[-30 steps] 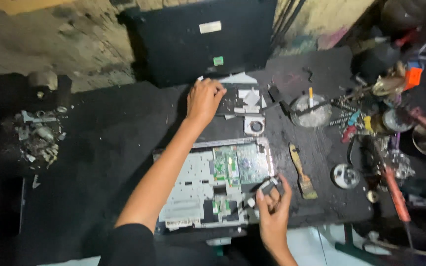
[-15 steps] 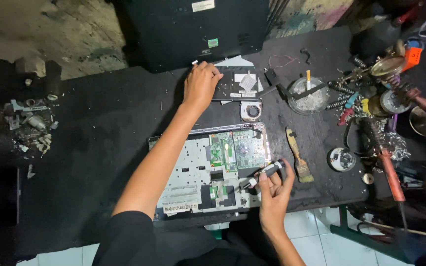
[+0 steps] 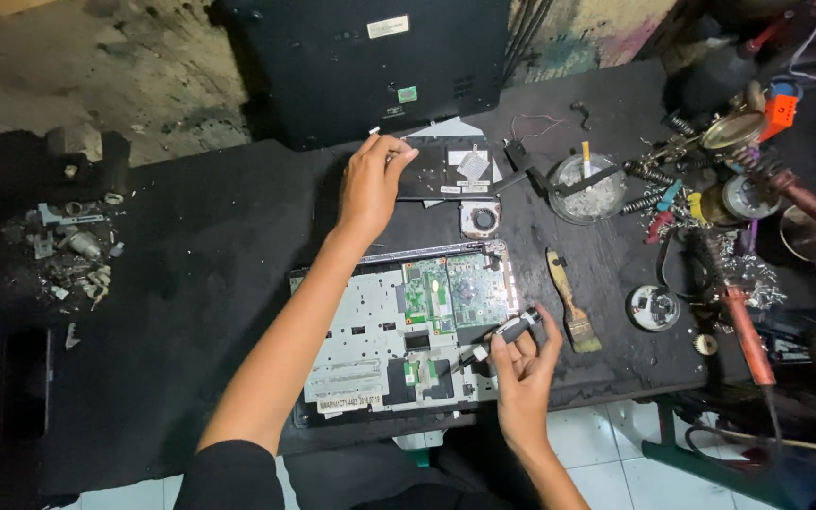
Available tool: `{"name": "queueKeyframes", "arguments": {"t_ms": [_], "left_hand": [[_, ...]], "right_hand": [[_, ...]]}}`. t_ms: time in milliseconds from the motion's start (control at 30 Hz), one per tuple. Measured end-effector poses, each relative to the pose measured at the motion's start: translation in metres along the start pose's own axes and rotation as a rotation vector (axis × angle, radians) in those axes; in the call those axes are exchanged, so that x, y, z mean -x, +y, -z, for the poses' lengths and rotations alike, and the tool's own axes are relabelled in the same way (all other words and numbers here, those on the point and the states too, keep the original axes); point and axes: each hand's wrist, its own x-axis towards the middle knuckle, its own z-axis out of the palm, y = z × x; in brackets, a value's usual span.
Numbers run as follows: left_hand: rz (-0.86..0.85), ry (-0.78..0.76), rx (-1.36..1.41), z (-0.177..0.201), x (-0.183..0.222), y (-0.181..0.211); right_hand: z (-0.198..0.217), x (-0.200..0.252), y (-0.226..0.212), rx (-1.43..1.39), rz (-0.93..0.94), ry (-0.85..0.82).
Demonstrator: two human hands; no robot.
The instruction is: Disassembling and inspecting internal components of a laptop on a repair bench using a screwdriver.
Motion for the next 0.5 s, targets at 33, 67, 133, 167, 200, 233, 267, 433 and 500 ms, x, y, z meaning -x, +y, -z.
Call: {"name": "queueKeyframes", "arguments": {"t_ms": [33, 67, 133, 167, 200, 233, 267, 433, 500], "left_hand": [[-0.002, 0.001, 0.000, 0.000, 0.000, -0.002], [0.021, -0.015, 0.015, 0.000, 0.001, -0.004], [0.039, -0.030, 0.030, -0.003, 0.002, -0.008], [0.052, -0.041, 0.034, -0.005, 0.001, -0.010], [0.068, -0.054, 0.039, -0.008, 0.004, -0.013], [0.068, -0.055, 0.039, -0.009, 0.004, -0.013], [0.105, -0.064, 0.033, -0.010, 0.004, -0.012], [0.147, -0.071, -0.005, -0.022, 0.001, -0.022], [0.153, -0.115, -0.146, -0.026, -0.001, -0.027]], "right_hand": [[0.000, 0.000, 0.001, -0.001, 0.002, -0.001], [0.001, 0.001, 0.002, -0.006, 0.001, 0.003], [0.001, 0.001, 0.002, -0.012, 0.006, 0.006], [0.001, 0.000, 0.002, -0.014, -0.003, 0.010], [0.001, 0.002, 0.002, -0.014, -0.017, 0.014], [0.001, 0.002, 0.002, -0.014, -0.017, 0.014], [0.001, 0.002, 0.002, -0.008, 0.001, 0.006], [0.001, 0.002, 0.003, -0.010, -0.011, 0.009], [0.001, 0.002, 0.003, 0.014, 0.018, -0.008]]}}
